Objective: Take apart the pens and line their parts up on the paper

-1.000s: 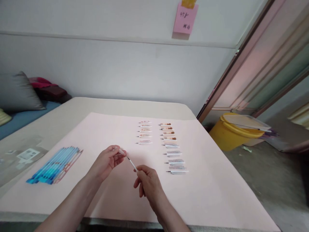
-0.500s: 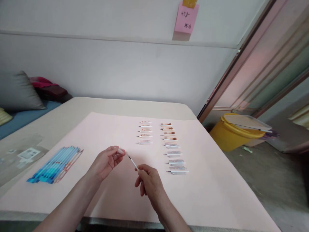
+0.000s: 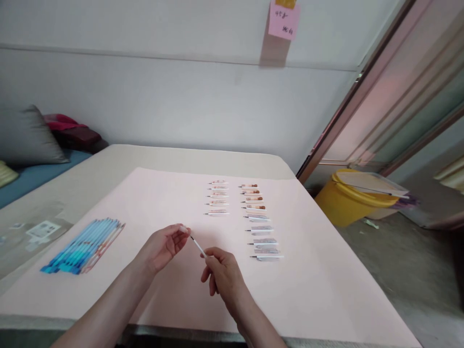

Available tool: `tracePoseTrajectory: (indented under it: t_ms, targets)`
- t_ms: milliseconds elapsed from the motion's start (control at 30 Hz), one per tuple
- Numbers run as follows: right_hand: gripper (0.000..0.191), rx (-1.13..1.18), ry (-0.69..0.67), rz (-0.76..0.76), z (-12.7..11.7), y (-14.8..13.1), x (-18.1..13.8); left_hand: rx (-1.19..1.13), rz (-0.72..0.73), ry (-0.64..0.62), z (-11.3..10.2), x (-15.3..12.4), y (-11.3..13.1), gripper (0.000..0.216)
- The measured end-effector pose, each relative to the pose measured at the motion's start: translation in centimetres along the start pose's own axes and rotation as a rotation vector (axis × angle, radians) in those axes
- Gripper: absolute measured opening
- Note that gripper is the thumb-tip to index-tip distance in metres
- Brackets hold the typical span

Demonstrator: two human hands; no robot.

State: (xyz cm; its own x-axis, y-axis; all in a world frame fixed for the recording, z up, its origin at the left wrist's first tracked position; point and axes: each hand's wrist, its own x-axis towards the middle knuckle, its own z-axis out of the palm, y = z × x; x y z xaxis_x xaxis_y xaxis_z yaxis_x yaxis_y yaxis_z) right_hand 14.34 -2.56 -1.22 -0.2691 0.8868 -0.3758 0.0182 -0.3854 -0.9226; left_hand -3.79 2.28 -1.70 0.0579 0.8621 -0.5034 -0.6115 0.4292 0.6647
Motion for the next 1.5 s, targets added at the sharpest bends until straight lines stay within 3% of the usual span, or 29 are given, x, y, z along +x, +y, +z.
tracePoseTrajectory:
  t_ms: [400,767,1000,1500]
  targets:
    - [0.025,-0.122,0.015,-0.023,-0.1,0.4,0.2,0.13,0.06,0.002,0.4,-0.5,0.0,0.017]
    - [0.022,-0.692,0.169,-0.178,0.0,0.3,-0.4,0.138,-0.038,0.018,0.8,-0.6,-2.2,0.017]
    - [0.022,-0.907,0.19,-0.213,0.0,-0.1,-0.8,0.069,-0.044,0.03,1.2,-0.7,-2.7,0.011]
    - [0.024,-0.812,0.161,-0.231,-1.0,-0.2,-0.9,-0.045,0.001,0.018,-0.4,0.6,-2.0,0.008]
